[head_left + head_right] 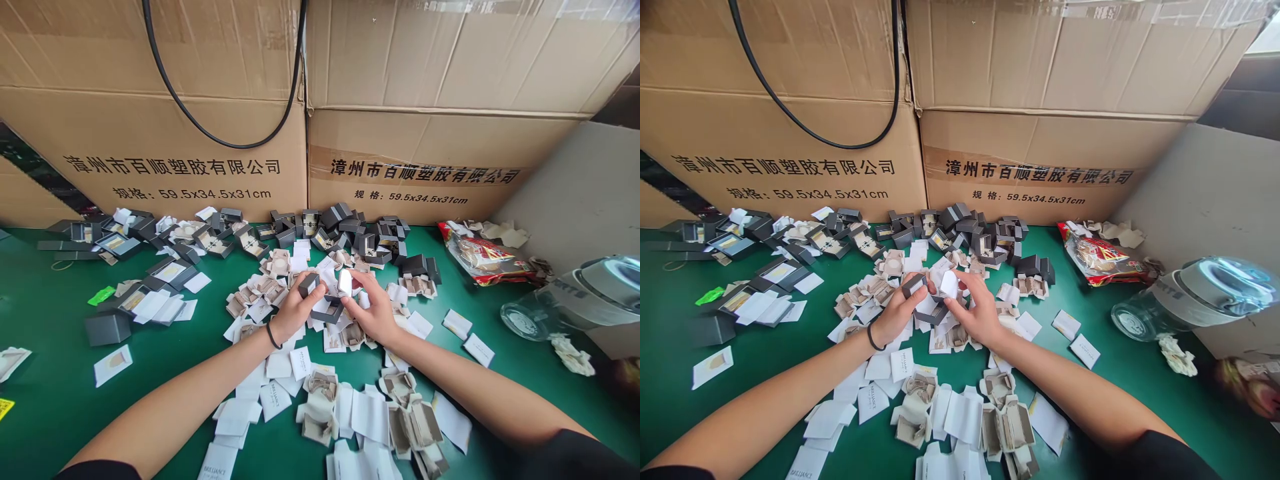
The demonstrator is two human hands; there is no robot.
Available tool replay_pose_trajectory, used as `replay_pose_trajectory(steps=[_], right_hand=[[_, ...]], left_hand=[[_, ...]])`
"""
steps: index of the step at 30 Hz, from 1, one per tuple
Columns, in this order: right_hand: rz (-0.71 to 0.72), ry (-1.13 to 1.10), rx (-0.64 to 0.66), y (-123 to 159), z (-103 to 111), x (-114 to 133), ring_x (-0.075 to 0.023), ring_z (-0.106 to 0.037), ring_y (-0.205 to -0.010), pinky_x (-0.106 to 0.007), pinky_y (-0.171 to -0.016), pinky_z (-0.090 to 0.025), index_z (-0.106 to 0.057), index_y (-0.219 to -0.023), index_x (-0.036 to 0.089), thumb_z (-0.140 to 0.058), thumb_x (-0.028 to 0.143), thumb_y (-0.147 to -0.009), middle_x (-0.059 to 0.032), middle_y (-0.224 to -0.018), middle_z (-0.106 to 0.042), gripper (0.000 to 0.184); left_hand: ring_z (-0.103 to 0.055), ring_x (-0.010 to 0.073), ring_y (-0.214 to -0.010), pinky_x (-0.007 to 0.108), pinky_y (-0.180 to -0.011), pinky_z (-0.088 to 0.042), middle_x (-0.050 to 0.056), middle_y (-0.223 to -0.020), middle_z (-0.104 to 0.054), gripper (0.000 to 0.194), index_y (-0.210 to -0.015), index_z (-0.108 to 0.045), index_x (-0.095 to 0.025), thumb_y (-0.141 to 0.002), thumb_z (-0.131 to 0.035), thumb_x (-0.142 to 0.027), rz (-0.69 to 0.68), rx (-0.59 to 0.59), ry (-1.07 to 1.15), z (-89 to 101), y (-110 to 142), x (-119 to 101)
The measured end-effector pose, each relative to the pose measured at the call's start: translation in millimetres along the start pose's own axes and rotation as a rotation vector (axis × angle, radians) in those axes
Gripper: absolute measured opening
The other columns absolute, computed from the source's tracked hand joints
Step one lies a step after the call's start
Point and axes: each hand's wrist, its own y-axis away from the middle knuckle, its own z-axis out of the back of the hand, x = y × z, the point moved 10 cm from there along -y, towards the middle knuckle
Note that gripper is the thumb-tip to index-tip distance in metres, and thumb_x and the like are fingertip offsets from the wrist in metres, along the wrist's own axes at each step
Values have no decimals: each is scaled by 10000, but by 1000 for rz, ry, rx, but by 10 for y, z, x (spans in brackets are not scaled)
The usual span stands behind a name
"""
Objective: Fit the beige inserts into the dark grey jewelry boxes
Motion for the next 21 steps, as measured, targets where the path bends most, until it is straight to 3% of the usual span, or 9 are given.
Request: replay_pose_trajectory(steps=[9,16,21], right_hand=[[35,-1,-4,-1,-7,41,-214,-541,-869,-378,-777,-461,-494,-1174,231,-521,348,-836,-79,-1033,-598,359],[17,-33,43,18,-54,0,-202,-554,-850,-360,-772,-474,-484,-1203,233,-533,362,-837,-62,-946,-596,391],[30,-62,36,27,-48,6,-209,-558,-875,-366,-779,-476,-483,-1202,238,-535,375,-836,-69,-991,-601,394]], left_hand=[[-458,147,-734,262,-723,-382,7,-772,-494,248,-791,-500,-189,-816,-512,-436,-14,-13,-9,-9,-7,-24],[-448,142,-712,260,-687,-371,11,-808,-493,256,-869,-471,-197,-831,-483,-449,-76,-4,-102,-37,33,-111],[-449,139,-698,262,-674,-374,15,-817,-490,267,-892,-454,-199,-837,-468,-460,-119,1,-139,-64,56,-148]])
